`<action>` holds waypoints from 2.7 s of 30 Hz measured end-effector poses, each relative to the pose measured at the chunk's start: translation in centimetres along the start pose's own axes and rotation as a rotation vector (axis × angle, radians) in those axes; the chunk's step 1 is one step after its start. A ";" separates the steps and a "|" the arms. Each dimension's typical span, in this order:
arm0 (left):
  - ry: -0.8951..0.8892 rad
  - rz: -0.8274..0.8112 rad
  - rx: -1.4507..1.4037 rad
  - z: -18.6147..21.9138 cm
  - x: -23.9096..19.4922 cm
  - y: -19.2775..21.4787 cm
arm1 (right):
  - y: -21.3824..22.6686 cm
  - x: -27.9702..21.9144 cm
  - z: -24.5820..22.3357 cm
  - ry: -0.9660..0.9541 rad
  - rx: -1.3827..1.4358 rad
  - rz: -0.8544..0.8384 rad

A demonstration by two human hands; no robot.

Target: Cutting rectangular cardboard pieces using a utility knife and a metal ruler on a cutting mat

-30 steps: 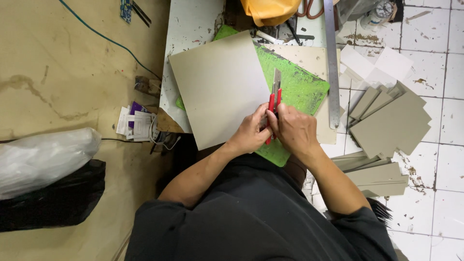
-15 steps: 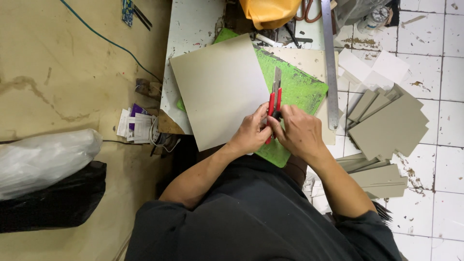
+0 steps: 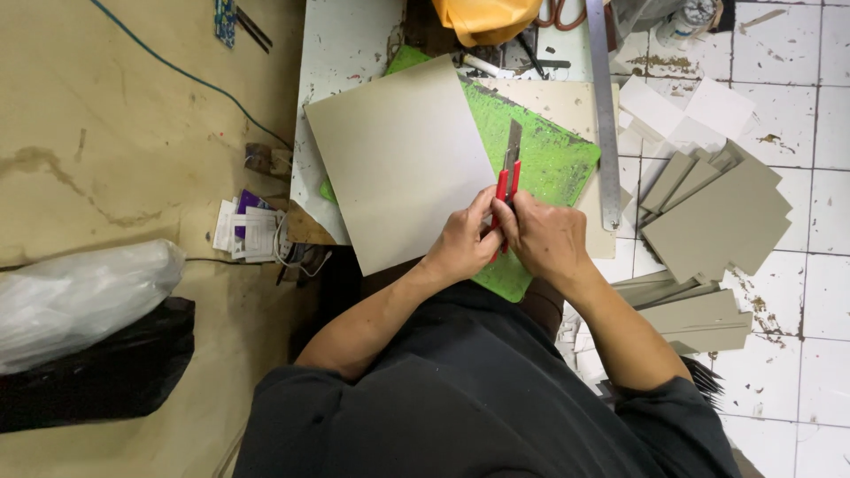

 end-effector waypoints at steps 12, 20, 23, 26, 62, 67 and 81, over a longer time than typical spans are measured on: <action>0.032 0.050 0.082 1.5 0.7 -0.8 | 0.5 -0.4 1.1 -0.063 0.018 -0.156; 0.043 0.053 0.115 2.0 1.5 -1.0 | 0.9 -0.3 1.3 -0.020 -0.020 0.006; 0.053 0.058 0.123 2.2 2.0 -1.1 | 0.1 0.0 2.2 -0.072 0.009 -0.048; 0.064 0.068 0.113 1.1 2.5 -1.1 | 0.5 -0.1 2.5 -0.051 -0.015 0.033; 0.172 0.708 0.567 -2.8 -11.9 20.8 | -4.6 10.8 9.5 0.157 0.026 0.425; 0.227 0.697 0.584 -2.5 -13.2 20.4 | -4.2 9.3 8.0 0.150 0.059 0.397; 0.236 0.632 0.052 -6.9 -17.9 15.3 | -1.3 3.7 -1.4 0.123 0.744 0.048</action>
Point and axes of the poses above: each hand's wrist, its own x-axis towards the middle knuckle, its own y-axis out of the back of the hand, z = x × y, the point moved 7 cm from there along x, towards the middle knuckle, and after that the axes turned 15 degrees about -z, right-handed, at the moved point
